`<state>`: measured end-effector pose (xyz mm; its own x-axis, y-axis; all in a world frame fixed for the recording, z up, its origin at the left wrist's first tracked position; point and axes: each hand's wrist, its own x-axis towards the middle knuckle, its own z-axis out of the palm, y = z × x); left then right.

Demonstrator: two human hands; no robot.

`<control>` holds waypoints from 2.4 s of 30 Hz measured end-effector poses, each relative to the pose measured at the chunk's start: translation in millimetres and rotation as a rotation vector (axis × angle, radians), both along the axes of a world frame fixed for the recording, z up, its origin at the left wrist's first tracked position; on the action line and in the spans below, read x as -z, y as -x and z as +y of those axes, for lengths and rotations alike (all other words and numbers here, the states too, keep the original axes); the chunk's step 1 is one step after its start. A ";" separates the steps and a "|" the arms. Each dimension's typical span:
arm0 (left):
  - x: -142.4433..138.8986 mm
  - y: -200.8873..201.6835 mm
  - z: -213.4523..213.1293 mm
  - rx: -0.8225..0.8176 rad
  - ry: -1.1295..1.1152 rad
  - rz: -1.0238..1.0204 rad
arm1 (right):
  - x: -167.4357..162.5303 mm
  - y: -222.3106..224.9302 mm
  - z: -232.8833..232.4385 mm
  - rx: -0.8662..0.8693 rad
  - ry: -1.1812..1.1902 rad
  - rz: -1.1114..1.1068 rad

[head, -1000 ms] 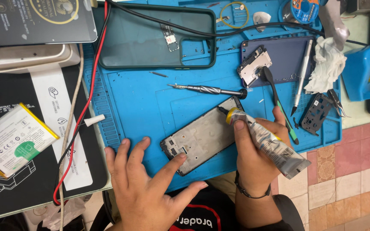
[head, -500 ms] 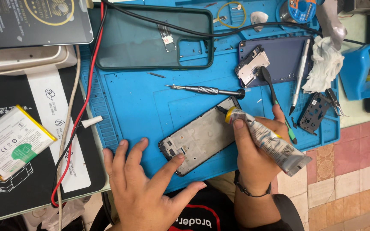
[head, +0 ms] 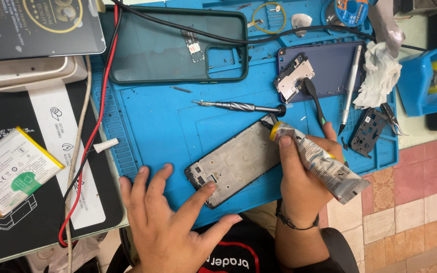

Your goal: The person applies adhesive from a T-7000 tube around the edges of a phone frame on a repair mat, then picks up a replacement display with its flex cable, aligns it with the frame, and presses the display into place along the edges.

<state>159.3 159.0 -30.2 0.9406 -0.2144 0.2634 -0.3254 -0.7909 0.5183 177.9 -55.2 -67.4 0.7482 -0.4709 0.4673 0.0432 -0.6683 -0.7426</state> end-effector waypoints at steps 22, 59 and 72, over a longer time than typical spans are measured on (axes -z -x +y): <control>15.6 15.1 40.7 0.001 -0.003 -0.014 | 14.7 15.5 41.1 0.023 -0.012 0.026; 27.9 13.5 38.8 -0.009 -0.009 0.019 | 27.2 9.6 43.5 0.069 0.098 -0.010; 31.6 -11.3 34.5 -0.007 -0.024 -0.003 | 38.6 -1.0 5.7 -0.017 -0.773 -0.325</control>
<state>170.6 193.5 -61.9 0.9411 -0.2146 0.2613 -0.3219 -0.8052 0.4980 178.9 -49.5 -105.9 0.6422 -0.7369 0.2109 0.3394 0.0267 -0.9402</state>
